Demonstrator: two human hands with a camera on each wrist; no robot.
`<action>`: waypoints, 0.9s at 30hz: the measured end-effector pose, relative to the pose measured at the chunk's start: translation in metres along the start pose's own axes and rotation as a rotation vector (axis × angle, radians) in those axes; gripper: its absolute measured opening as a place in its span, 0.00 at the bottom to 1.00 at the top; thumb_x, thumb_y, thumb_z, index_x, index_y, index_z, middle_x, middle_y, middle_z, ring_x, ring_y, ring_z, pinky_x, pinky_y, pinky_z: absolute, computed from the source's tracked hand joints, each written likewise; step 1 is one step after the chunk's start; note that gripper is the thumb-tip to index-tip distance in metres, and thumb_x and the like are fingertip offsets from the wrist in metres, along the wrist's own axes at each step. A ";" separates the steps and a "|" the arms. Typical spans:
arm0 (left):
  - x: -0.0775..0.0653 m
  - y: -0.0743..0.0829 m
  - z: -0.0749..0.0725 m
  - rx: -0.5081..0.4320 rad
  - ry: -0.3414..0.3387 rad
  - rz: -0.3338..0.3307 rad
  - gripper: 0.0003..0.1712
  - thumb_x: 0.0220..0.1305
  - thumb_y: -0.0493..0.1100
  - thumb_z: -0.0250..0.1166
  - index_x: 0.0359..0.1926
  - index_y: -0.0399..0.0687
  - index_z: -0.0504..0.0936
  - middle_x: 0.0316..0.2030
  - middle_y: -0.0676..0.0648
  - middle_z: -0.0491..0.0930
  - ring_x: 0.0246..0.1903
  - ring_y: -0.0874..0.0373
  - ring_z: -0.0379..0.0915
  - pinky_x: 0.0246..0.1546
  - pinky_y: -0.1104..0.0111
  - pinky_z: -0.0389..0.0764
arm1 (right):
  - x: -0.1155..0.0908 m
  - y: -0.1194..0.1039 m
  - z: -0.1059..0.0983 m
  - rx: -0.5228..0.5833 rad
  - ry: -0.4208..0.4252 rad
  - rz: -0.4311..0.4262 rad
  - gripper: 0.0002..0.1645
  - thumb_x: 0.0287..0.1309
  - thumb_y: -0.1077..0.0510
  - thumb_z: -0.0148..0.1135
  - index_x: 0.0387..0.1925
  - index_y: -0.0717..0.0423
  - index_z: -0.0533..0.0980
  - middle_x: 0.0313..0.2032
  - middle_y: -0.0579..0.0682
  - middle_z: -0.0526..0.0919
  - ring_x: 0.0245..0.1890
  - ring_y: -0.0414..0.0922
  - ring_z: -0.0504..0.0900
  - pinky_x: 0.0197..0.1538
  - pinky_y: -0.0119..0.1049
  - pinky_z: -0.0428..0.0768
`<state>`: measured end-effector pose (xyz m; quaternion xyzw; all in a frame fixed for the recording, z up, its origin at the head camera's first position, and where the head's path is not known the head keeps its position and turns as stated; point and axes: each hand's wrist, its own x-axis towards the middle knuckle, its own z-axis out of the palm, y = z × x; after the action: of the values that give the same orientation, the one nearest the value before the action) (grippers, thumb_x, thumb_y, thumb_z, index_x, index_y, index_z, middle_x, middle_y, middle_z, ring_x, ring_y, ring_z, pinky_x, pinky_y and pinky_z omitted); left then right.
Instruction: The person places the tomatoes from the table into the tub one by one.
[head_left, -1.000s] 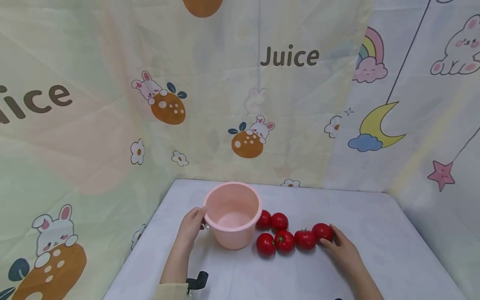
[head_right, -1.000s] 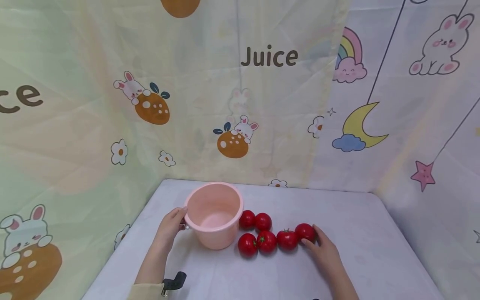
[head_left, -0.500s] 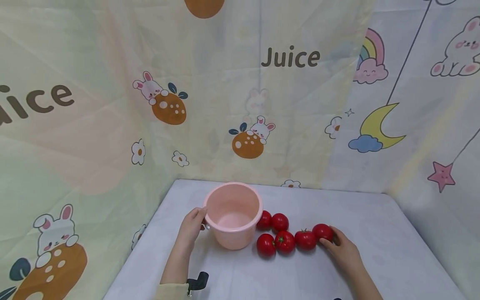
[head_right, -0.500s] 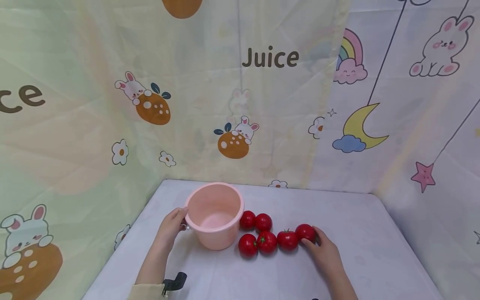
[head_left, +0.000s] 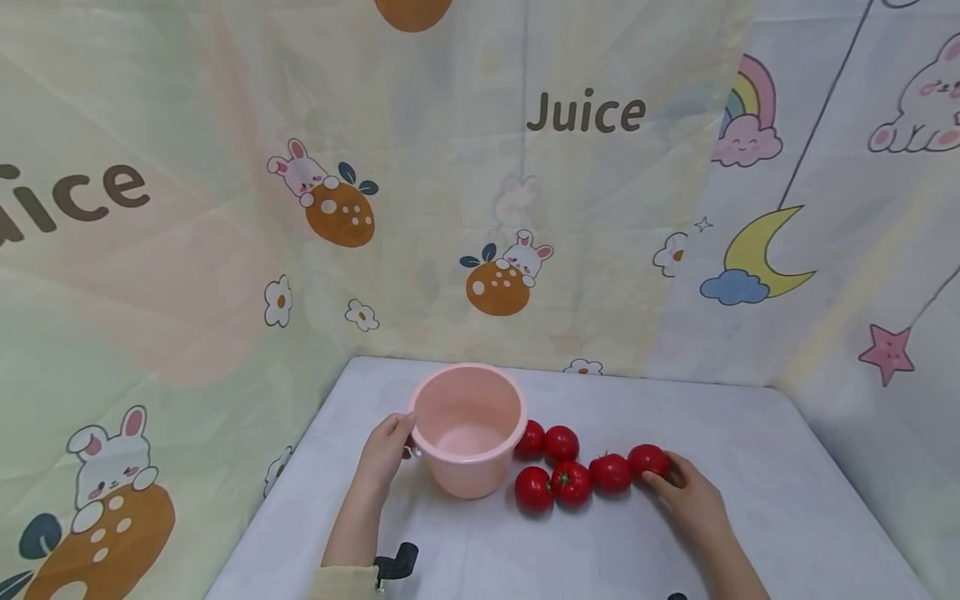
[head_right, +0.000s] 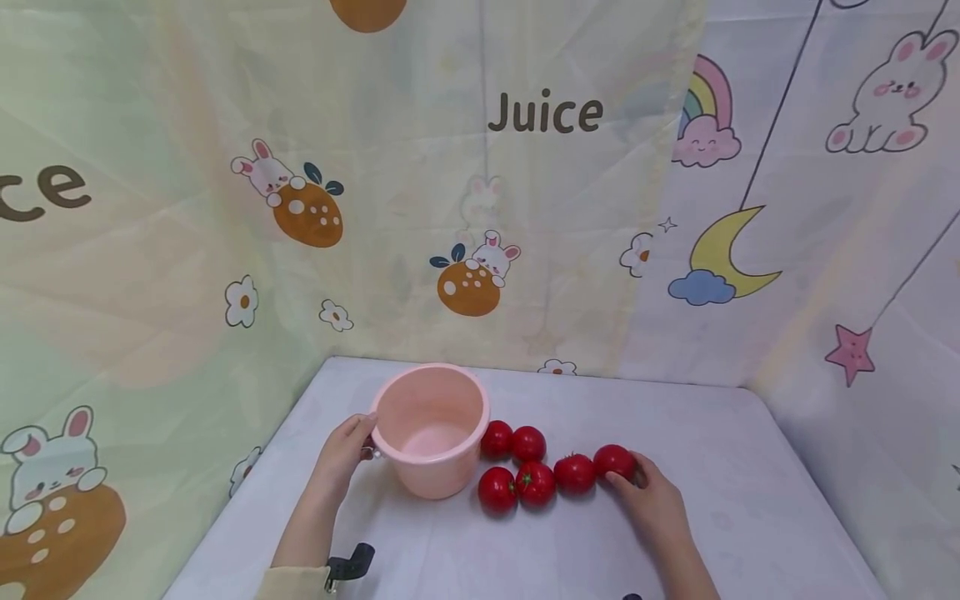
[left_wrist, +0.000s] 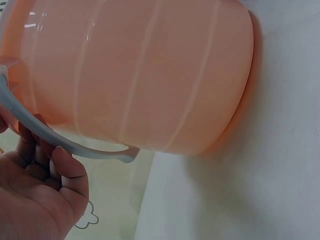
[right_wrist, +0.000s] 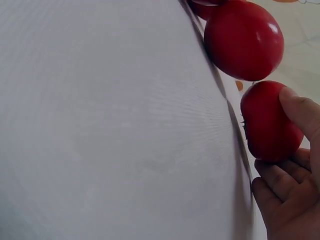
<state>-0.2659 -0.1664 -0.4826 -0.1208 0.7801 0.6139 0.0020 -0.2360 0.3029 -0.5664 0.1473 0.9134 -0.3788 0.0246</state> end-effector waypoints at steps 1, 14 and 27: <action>0.000 0.000 0.000 0.003 -0.001 0.002 0.29 0.61 0.65 0.51 0.38 0.43 0.76 0.30 0.47 0.77 0.34 0.52 0.72 0.35 0.66 0.72 | -0.001 -0.001 -0.002 0.001 -0.003 0.002 0.59 0.44 0.24 0.54 0.69 0.53 0.51 0.64 0.63 0.63 0.64 0.63 0.58 0.58 0.58 0.66; -0.001 0.004 -0.001 0.010 -0.004 -0.018 0.30 0.60 0.67 0.51 0.40 0.44 0.76 0.31 0.48 0.77 0.34 0.52 0.71 0.39 0.62 0.71 | -0.004 -0.029 -0.029 0.021 0.027 -0.060 0.57 0.47 0.25 0.52 0.70 0.51 0.49 0.66 0.63 0.59 0.65 0.63 0.58 0.54 0.53 0.71; -0.001 0.002 -0.001 -0.003 -0.013 0.008 0.30 0.60 0.66 0.51 0.40 0.43 0.77 0.30 0.48 0.77 0.33 0.53 0.71 0.36 0.65 0.72 | -0.005 -0.089 -0.058 0.046 0.059 -0.233 0.55 0.45 0.27 0.56 0.69 0.47 0.51 0.65 0.60 0.62 0.63 0.62 0.62 0.49 0.52 0.76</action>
<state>-0.2649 -0.1671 -0.4806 -0.1138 0.7795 0.6159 0.0045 -0.2527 0.2822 -0.4634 0.0519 0.9157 -0.3953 -0.0500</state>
